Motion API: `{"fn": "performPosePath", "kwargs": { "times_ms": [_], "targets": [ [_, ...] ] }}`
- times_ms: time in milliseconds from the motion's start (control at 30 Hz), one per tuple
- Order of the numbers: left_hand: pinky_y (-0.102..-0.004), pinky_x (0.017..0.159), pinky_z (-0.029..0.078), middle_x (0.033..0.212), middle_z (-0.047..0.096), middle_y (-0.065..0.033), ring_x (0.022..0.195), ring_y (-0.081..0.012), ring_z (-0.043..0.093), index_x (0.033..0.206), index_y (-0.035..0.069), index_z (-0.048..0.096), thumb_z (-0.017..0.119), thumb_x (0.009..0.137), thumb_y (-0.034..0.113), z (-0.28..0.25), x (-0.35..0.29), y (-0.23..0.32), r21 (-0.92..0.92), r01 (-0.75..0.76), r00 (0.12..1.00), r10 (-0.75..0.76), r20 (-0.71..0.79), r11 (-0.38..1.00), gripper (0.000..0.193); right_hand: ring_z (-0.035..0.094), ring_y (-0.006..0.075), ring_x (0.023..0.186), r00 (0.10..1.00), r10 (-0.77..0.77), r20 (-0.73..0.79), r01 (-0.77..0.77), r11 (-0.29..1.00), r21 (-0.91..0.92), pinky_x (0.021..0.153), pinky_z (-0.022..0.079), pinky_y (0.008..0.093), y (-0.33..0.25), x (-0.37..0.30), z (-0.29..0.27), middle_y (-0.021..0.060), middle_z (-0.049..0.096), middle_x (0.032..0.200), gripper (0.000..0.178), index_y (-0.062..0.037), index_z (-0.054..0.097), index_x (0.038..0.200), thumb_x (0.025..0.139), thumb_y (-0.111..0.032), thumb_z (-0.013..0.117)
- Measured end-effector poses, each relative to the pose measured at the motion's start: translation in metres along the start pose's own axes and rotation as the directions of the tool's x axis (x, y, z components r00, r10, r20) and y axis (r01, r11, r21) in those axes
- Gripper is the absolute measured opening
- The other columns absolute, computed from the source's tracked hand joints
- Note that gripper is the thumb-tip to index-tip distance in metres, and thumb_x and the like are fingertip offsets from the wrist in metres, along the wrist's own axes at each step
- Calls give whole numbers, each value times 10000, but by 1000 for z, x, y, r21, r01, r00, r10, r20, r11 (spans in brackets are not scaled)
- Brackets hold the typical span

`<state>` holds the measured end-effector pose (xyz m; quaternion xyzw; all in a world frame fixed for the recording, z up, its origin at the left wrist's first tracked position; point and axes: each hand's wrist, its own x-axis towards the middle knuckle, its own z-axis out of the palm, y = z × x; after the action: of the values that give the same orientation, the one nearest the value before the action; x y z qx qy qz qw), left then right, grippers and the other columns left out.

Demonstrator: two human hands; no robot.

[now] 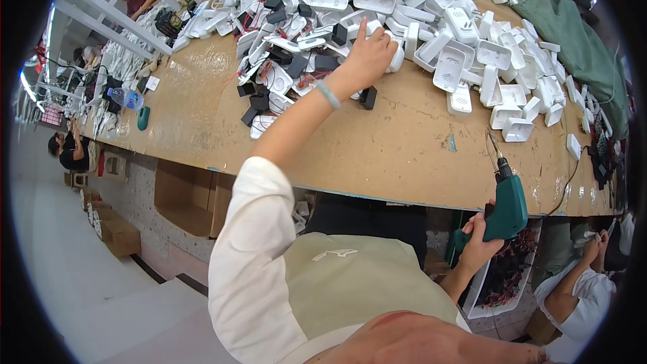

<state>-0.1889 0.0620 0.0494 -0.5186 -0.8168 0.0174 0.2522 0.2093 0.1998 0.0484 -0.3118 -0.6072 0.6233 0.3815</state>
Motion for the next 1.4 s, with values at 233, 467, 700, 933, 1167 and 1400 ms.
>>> {"fn": "performPosePath", "kwargs": {
  "times_ms": [233,467,700,933,1167,1400],
  "targets": [
    [-499,901,476,1090,599,-278,1024,-441,601,1221,-50,498,581,971,310,-94,-39,29,-688,267,963,-206,172,675,446,485,84,562,992,-57,109,63,996,-58,532,420,235,-1,12,23,45,572,768,363,48,567,1268,906,64,547],
    [-559,732,488,862,646,-264,828,-458,638,1090,30,578,508,941,177,-47,-71,75,-772,166,959,81,271,614,221,490,93,581,995,-73,69,73,997,6,562,420,234,-7,6,22,53,565,771,365,60,549,1268,902,60,549],
    [-508,597,494,694,654,-158,674,-387,652,963,99,626,613,938,310,-39,-77,85,-715,159,986,-75,148,680,213,527,77,553,995,-87,46,88,996,-18,523,442,219,2,2,11,54,609,760,357,47,577,1262,906,66,577],
    [-459,649,520,906,689,-153,792,-351,671,1045,77,680,668,933,321,-68,-85,80,-533,174,985,-158,76,828,268,523,80,538,994,-94,57,95,996,-5,504,428,225,-11,-1,20,66,603,758,338,61,587,1228,889,62,589],
    [-425,823,506,1030,653,-199,955,-312,640,1188,-37,626,605,1011,251,-106,-205,-12,-340,850,279,-892,-356,401,338,533,73,547,996,-65,56,66,997,-28,513,431,218,-7,2,11,58,610,755,307,53,610,1194,889,53,578],
    [-386,992,471,1320,612,-269,1220,-359,597,1336,-73,566,469,1064,250,-5,-297,-118,-502,781,351,-926,-136,370,434,586,69,547,990,-52,128,54,999,-9,512,459,224,-2,5,28,42,673,731,228,57,689,1092,875,0,647]
  ]
}}
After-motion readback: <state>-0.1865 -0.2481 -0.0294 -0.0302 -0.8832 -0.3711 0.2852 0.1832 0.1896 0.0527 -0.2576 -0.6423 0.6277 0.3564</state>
